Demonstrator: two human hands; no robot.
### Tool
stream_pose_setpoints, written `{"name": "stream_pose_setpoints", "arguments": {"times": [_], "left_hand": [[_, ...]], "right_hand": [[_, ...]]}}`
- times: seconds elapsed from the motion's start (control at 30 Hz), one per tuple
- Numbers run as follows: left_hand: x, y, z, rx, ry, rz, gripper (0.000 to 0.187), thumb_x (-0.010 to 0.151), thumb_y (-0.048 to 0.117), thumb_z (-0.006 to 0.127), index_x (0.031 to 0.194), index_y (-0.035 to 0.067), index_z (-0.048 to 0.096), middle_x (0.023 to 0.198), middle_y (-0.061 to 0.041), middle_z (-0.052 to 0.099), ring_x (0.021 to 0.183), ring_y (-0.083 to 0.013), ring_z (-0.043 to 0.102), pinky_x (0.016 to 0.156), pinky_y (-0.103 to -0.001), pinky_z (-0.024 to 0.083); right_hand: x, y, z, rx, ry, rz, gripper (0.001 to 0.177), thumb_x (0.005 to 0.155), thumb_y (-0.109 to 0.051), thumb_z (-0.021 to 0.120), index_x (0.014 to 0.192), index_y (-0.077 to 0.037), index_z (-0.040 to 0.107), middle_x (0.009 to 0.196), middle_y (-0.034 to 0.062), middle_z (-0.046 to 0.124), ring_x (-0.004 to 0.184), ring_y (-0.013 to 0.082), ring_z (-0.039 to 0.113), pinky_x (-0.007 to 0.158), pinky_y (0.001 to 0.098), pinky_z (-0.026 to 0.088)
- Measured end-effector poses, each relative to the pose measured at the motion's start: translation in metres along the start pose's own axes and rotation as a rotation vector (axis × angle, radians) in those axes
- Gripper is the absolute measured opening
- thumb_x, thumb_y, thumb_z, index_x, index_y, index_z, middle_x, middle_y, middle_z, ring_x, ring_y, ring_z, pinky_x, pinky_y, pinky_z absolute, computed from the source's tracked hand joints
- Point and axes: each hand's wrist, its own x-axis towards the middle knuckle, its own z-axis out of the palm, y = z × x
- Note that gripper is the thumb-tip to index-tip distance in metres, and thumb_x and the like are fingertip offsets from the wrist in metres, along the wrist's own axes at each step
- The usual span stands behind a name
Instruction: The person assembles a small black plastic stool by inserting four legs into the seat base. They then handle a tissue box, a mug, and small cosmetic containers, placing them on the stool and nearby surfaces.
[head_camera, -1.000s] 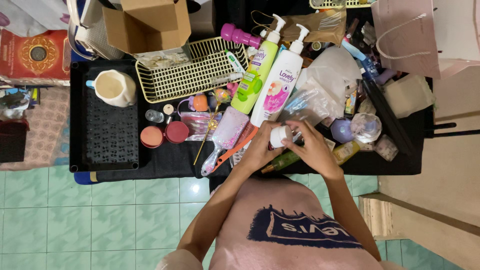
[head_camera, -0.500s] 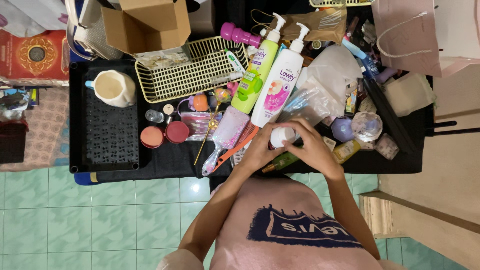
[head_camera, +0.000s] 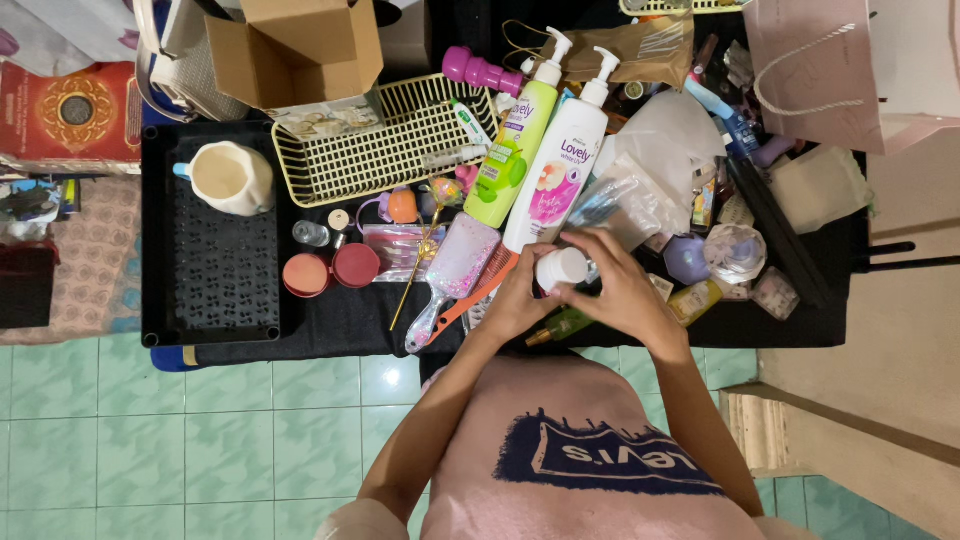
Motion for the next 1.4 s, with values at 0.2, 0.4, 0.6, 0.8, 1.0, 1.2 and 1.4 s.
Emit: {"name": "stream_pose_setpoints", "arguments": {"times": [0.2, 0.4, 0.6, 0.8, 1.0, 1.2, 1.4], "left_hand": [[-0.003, -0.008, 0.001, -0.049, -0.027, -0.035, 0.069, 0.083, 0.013, 0.084, 0.136, 0.001, 0.041, 0.131, -0.017, 0.060, 0.125, -0.0291, 0.062, 0.105, -0.039, 0.050], [-0.003, -0.012, 0.001, -0.052, -0.016, 0.029, 0.070, 0.085, 0.015, 0.084, 0.139, 0.001, 0.041, 0.134, -0.017, 0.058, 0.127, -0.0279, 0.060, 0.107, -0.038, 0.048], [-0.003, -0.012, 0.001, -0.071, 0.009, 0.068, 0.071, 0.084, 0.018, 0.086, 0.139, 0.002, 0.045, 0.132, -0.014, 0.056, 0.125, -0.0260, 0.057, 0.107, -0.036, 0.047], [0.000, -0.014, -0.007, -0.066, -0.067, 0.111, 0.074, 0.083, 0.020, 0.088, 0.144, 0.002, 0.049, 0.134, -0.014, 0.056, 0.129, -0.0266, 0.054, 0.112, -0.037, 0.042], [-0.002, -0.016, -0.008, -0.092, -0.087, 0.056, 0.076, 0.082, 0.021, 0.088, 0.144, 0.002, 0.049, 0.137, -0.013, 0.056, 0.131, -0.0256, 0.054, 0.113, -0.037, 0.043], [-0.006, -0.024, -0.006, -0.190, -0.086, 0.005, 0.074, 0.081, 0.020, 0.088, 0.143, 0.003, 0.050, 0.136, -0.010, 0.058, 0.130, -0.0221, 0.055, 0.113, -0.036, 0.045], [-0.012, -0.030, -0.010, -0.411, -0.065, 0.008, 0.072, 0.083, 0.013, 0.087, 0.143, 0.005, 0.047, 0.138, -0.008, 0.057, 0.132, -0.0183, 0.053, 0.115, -0.034, 0.042]], "right_hand": [[0.001, -0.001, -0.007, 0.097, -0.170, 0.065, 0.053, 0.085, -0.016, 0.075, 0.137, -0.013, 0.063, 0.130, 0.0106, 0.064, 0.118, 0.0305, 0.065, 0.103, 0.0399, 0.052], [0.001, -0.007, -0.010, 0.000, -0.048, 0.027, 0.067, 0.078, -0.024, 0.083, 0.136, -0.004, 0.057, 0.129, 0.0170, 0.058, 0.115, 0.0357, 0.059, 0.095, 0.0428, 0.048], [-0.002, -0.001, -0.011, 0.083, -0.147, 0.133, 0.053, 0.085, -0.020, 0.078, 0.134, -0.010, 0.062, 0.128, 0.0100, 0.063, 0.114, 0.0304, 0.065, 0.096, 0.0389, 0.052], [-0.003, 0.015, -0.014, 0.105, -0.200, -0.031, 0.055, 0.083, -0.009, 0.073, 0.137, -0.011, 0.063, 0.134, 0.0117, 0.062, 0.120, 0.0298, 0.063, 0.102, 0.0384, 0.050], [-0.006, 0.019, -0.009, 0.156, -0.238, 0.079, 0.053, 0.086, -0.012, 0.074, 0.138, -0.011, 0.062, 0.134, 0.0101, 0.062, 0.121, 0.0266, 0.063, 0.104, 0.0368, 0.049], [-0.012, 0.036, -0.004, 0.282, -0.175, 0.005, 0.054, 0.086, -0.006, 0.076, 0.139, -0.010, 0.063, 0.137, 0.0092, 0.063, 0.128, 0.0252, 0.061, 0.110, 0.0377, 0.048], [-0.021, 0.060, 0.021, 0.706, -0.086, 0.254, 0.048, 0.092, -0.005, 0.072, 0.139, -0.007, 0.060, 0.144, 0.0050, 0.058, 0.130, 0.0161, 0.057, 0.110, 0.0346, 0.049]]}}
